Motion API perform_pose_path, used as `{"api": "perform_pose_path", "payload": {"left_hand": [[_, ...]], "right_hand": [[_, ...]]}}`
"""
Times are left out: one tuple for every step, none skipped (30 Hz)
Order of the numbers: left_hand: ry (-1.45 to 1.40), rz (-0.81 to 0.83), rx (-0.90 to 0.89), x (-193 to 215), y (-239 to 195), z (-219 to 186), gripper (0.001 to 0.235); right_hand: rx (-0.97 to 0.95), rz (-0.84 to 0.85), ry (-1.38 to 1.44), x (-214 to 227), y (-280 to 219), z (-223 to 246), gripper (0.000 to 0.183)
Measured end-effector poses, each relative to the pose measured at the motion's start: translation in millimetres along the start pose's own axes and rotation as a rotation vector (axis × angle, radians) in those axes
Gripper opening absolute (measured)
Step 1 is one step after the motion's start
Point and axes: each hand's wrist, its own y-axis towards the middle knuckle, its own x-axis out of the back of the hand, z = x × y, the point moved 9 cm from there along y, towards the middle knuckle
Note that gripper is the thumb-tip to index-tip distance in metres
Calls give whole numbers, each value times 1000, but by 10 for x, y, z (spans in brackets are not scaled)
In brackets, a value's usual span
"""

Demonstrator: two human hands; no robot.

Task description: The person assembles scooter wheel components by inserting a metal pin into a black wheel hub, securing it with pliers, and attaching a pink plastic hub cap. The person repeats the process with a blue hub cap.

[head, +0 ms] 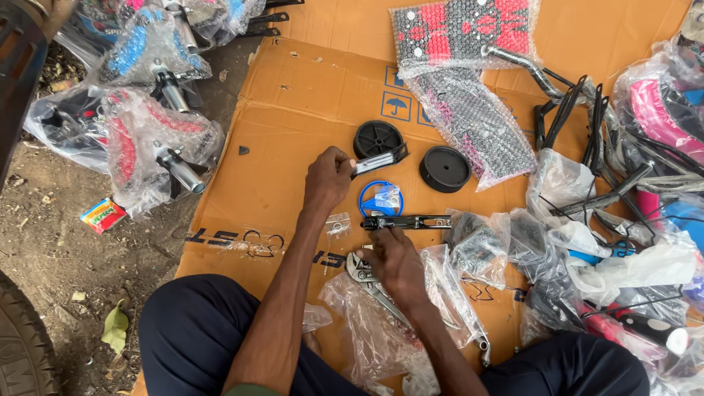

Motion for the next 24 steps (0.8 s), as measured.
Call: {"api": "perform_pose_path", "payload": {"left_hand": [[-64, 2, -26, 32, -28, -52, 16], [-10, -11, -19, 66, -74, -76, 18], [42, -24, -13, 84, -132, -106, 21], [94, -37, -7, 94, -181, -133, 24], [141, 64, -35, 3, -198, -179, 25], [189, 165, -63, -95, -211, -201, 27], [232, 268, -86, -214, -240, -184, 29], [259, 415, -114, -375, -269, -146, 17], [279, 569, -136, -560, -350, -80, 11], [297, 723, -160, -732, -461, 3, 18], [192, 787, -130, -800, -464, 58, 18], [87, 851, -100, -851, -478, 107, 18], [-16, 910, -71, -880, -470, 140, 20], [44, 800, -125, -814, -328, 136, 15], [96, 698, -167, -764, -284, 145, 12], [147, 595, -209, -707, -262, 130, 10], [161, 605, -210, -732, -317, 123, 10], [175, 615, -210, -743, -387, 96, 12], [194, 618, -217, -715, -406, 33, 15], [252, 580, -211, -680, -448, -28, 24], [311, 541, -212, -656, -491, -106, 34], [369, 501, -212, -618, -500, -181, 45], [394, 496, -201, -610, -526, -223, 52], [418, 490, -190, -609, -543, -245, 59]], "right_hand": [[2, 0, -80, -36, -24, 60, 25], [-8, 12, -31, -67, -21, 96, 22], [-16, 25, 17, -78, 0, 122, 19], [-24, 38, 65, -80, 27, 144, 17], [-105, 14, 103, -41, 76, 88, 15], [-187, -9, 142, 12, 126, 11, 16], [-270, -27, 177, 66, 135, -85, 18], [-239, -46, 128, 149, 192, -109, 27], [-214, -59, 76, 248, 222, -162, 38], [-188, -71, 23, 338, 211, -204, 50], [-155, -28, -33, 366, 241, -229, 44], [-122, 14, -89, 377, 274, -246, 39], [-87, 54, -143, 361, 318, -253, 34], [-133, 44, -137, 379, 343, -322, 30], [-187, 47, -133, 374, 284, -394, 26], [-242, 49, -129, 367, 229, -464, 23], [-271, 31, -101, 369, 171, -499, 23], [-300, 13, -74, 374, 124, -529, 23], [-322, -12, -44, 386, 131, -546, 24], [-319, 11, -84, 357, 120, -526, 21], [-315, 28, -124, 341, 128, -512, 19], [-311, 46, -164, 324, 143, -504, 18], [-303, 23, -165, 339, 137, -501, 17], [-295, 0, -166, 352, 129, -505, 17]]}}
